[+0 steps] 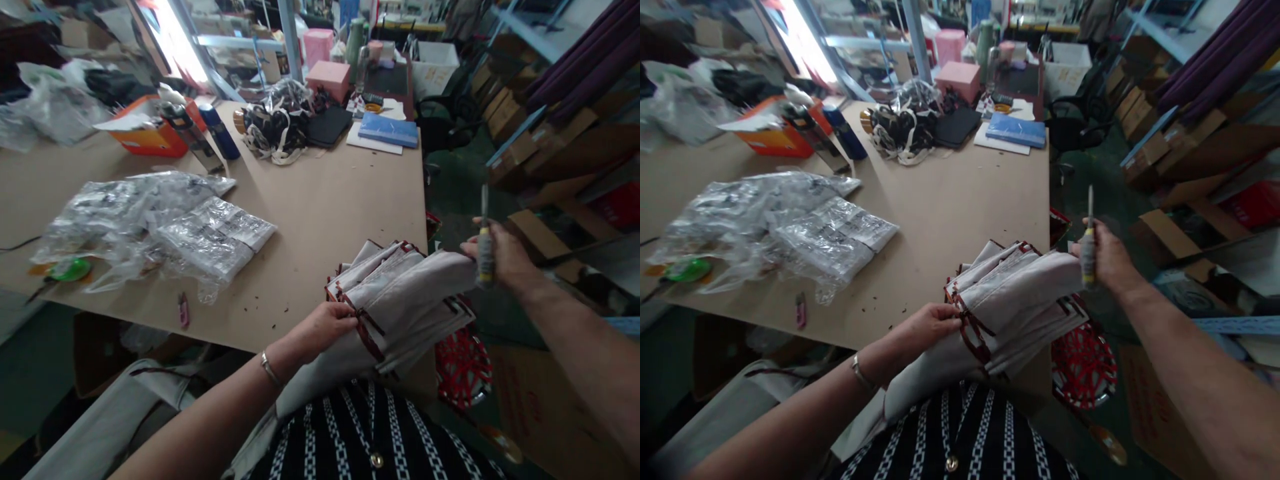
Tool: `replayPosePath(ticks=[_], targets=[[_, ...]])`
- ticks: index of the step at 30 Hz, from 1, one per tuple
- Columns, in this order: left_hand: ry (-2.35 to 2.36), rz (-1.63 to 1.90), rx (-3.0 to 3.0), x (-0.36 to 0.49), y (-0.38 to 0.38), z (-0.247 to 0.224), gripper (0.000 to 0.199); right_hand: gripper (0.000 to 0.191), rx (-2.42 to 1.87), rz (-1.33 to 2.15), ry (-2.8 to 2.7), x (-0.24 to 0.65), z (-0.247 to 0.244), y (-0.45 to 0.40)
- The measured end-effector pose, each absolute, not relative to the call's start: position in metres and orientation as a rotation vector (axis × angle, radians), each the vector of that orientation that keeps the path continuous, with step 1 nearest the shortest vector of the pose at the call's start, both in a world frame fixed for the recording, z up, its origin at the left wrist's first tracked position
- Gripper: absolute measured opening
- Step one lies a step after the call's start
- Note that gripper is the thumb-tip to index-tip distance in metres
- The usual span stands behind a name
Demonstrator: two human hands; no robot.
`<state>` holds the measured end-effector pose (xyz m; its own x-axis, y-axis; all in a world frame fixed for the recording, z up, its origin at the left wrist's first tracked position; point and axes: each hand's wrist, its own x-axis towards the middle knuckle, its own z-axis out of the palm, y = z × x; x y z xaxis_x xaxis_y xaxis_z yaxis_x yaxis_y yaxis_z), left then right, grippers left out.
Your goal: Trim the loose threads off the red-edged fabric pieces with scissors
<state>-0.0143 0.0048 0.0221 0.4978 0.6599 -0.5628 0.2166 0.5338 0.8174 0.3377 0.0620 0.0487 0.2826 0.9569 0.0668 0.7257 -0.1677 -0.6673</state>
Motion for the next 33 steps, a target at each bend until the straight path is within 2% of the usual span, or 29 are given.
replayPosePath(ticks=[3, 8, 10, 18, 33], targets=[[1.099, 0.313, 0.96, -0.009, 0.007, 0.008, 0.018, 0.065, -1.959, 0.658, -1.558, 0.308, 0.043, 0.042], [1.096, 0.309, 0.924, -0.013, 0.004, 0.007, 0.017, 0.057, -1.507, 1.74, -1.588, 0.234, 0.038, -0.037], [1.108, 0.314, 0.9, -0.014, 0.003, 0.009, 0.017, 0.054, -1.354, 1.915, -1.588, 0.218, 0.032, -0.062], [1.089, 0.323, 0.807, -0.013, 0.004, 0.014, 0.015, 0.053, -1.395, 1.928, -1.653, 0.208, 0.007, -0.08], [0.997, 0.361, 0.755, -0.013, -0.002, 0.0, 0.014, 0.051, -1.341, 1.905, -1.474, 0.188, -0.004, -0.068]])
